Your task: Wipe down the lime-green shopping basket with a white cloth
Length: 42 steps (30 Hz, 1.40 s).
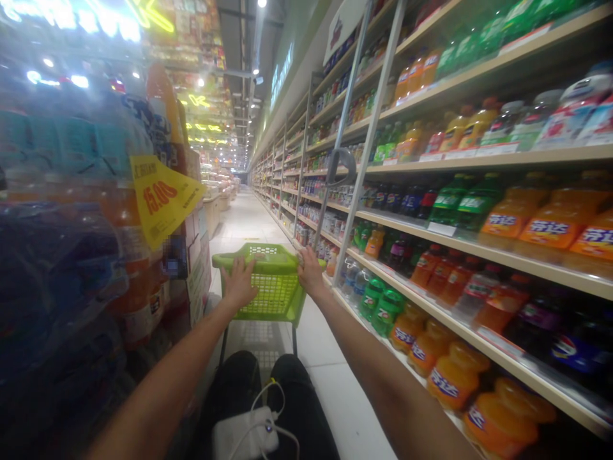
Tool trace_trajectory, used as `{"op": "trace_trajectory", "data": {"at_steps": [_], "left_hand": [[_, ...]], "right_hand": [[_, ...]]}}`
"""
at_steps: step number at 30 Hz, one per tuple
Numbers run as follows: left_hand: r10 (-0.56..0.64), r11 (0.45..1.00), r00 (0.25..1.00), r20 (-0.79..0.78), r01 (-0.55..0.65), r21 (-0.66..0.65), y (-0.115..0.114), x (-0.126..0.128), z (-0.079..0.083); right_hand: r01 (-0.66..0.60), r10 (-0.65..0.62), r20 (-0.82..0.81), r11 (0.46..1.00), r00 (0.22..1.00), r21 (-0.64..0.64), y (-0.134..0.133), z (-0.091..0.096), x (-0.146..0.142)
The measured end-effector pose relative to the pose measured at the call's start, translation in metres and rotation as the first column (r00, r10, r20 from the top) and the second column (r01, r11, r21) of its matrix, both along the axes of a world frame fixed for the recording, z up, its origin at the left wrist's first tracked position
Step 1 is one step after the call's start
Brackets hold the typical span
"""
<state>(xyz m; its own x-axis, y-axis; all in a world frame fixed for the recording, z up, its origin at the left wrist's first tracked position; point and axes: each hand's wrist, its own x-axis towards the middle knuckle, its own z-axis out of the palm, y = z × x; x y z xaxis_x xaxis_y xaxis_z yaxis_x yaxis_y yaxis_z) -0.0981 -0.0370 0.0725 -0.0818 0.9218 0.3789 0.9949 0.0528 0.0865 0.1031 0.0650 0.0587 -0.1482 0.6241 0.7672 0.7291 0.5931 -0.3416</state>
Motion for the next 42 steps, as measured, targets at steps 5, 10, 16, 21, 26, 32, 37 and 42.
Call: {"op": "trace_trajectory", "data": {"at_steps": [5, 10, 16, 21, 26, 32, 37, 42], "left_hand": [[-0.024, 1.0, 1.0, 0.005, 0.024, 0.003, 0.001, -0.004, 0.0], [-0.002, 0.999, 1.0, -0.013, 0.003, 0.037, -0.004, -0.009, -0.001], [-0.006, 1.0, 1.0, -0.028, 0.007, 0.015, -0.007, -0.014, -0.001], [-0.027, 0.999, 1.0, -0.016, 0.028, 0.025, -0.007, -0.015, 0.001], [-0.051, 0.996, 0.998, -0.028, 0.053, 0.07, -0.004, -0.022, -0.006], [-0.066, 0.973, 0.997, -0.038, 0.073, 0.218, -0.004, -0.025, 0.0], [-0.235, 0.948, 0.953, -0.191, 0.269, 0.173, 0.005, -0.008, 0.018], [-0.213, 0.948, 0.971, -0.107, 0.231, 0.217, 0.02, 0.013, 0.017]], "right_hand": [[-0.165, 0.165, 0.031, 0.986, 0.986, 0.017, -0.009, 0.0, -0.048], [-0.287, 0.278, 0.169, 0.958, 0.946, 0.028, -0.021, 0.007, -0.075], [-0.145, 0.143, 0.053, 0.989, 0.988, 0.039, -0.011, 0.005, -0.046], [-0.031, 0.031, -0.055, 0.999, 0.998, 0.017, -0.006, 0.005, -0.056], [-0.203, 0.205, 0.134, 0.979, 0.97, -0.028, -0.027, 0.013, -0.102], [-0.217, 0.219, 0.272, 0.975, 0.937, -0.036, -0.052, 0.019, -0.106], [-0.223, 0.246, 0.282, 0.968, 0.927, -0.112, -0.05, 0.021, -0.088], [-0.032, 0.037, 0.136, 0.999, 0.99, -0.035, -0.042, 0.018, -0.065]]}}
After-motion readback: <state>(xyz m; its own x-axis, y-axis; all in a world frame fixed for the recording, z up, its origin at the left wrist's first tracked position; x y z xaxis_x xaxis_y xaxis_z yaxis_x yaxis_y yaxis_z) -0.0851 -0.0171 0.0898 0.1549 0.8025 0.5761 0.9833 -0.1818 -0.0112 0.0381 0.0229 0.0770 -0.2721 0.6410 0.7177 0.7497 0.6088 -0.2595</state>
